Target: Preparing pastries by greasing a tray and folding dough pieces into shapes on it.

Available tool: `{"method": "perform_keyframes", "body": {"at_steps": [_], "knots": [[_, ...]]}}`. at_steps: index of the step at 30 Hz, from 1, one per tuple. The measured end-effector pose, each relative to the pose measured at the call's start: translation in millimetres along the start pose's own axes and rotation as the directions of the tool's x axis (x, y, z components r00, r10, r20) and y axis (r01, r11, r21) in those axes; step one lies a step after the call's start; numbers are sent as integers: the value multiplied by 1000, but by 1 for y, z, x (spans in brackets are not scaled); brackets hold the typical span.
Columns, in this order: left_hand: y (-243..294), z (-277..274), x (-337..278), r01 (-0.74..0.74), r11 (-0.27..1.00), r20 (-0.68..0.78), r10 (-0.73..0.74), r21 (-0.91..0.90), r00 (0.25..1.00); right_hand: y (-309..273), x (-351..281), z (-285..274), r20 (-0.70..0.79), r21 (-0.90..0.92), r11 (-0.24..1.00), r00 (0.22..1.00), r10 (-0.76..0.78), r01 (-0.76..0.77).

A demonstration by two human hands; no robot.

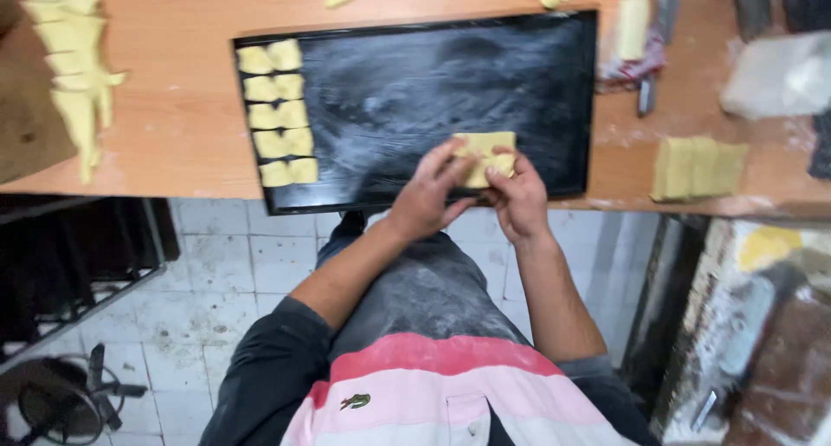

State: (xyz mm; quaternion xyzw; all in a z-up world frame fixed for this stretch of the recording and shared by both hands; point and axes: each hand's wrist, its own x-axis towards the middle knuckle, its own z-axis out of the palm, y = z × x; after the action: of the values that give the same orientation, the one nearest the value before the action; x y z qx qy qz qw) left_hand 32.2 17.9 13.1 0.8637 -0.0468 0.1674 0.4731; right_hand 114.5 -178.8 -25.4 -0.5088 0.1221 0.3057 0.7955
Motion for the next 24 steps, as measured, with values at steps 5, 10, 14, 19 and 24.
{"method": "perform_keyframes", "body": {"at_steps": [5, 10, 14, 19, 24], "knots": [[-32, -57, -60, -137, 990, 16, 136, 21, 991, 57, -7, 46, 131, -77, 979, 972, 197, -188], [-41, -135, -117, 83, 990, -33, -88, -114, 996, 106, -27, 106, 185, -212, 913, 903, 388, -349], [-83, -180, -167, 100, 992, 14, -99, -76, 995, 157, -27, 152, 181, -355, 838, 849, 495, -413], [-107, -237, -189, 721, 676, 369, -638, -151, 676, 199, -50, 197, 213, -572, 799, 908, 361, -184], [-161, -209, -197, 858, 255, 308, -857, -445, 414, 230, -38, 235, 222, -675, 730, 973, 62, 108]]}}
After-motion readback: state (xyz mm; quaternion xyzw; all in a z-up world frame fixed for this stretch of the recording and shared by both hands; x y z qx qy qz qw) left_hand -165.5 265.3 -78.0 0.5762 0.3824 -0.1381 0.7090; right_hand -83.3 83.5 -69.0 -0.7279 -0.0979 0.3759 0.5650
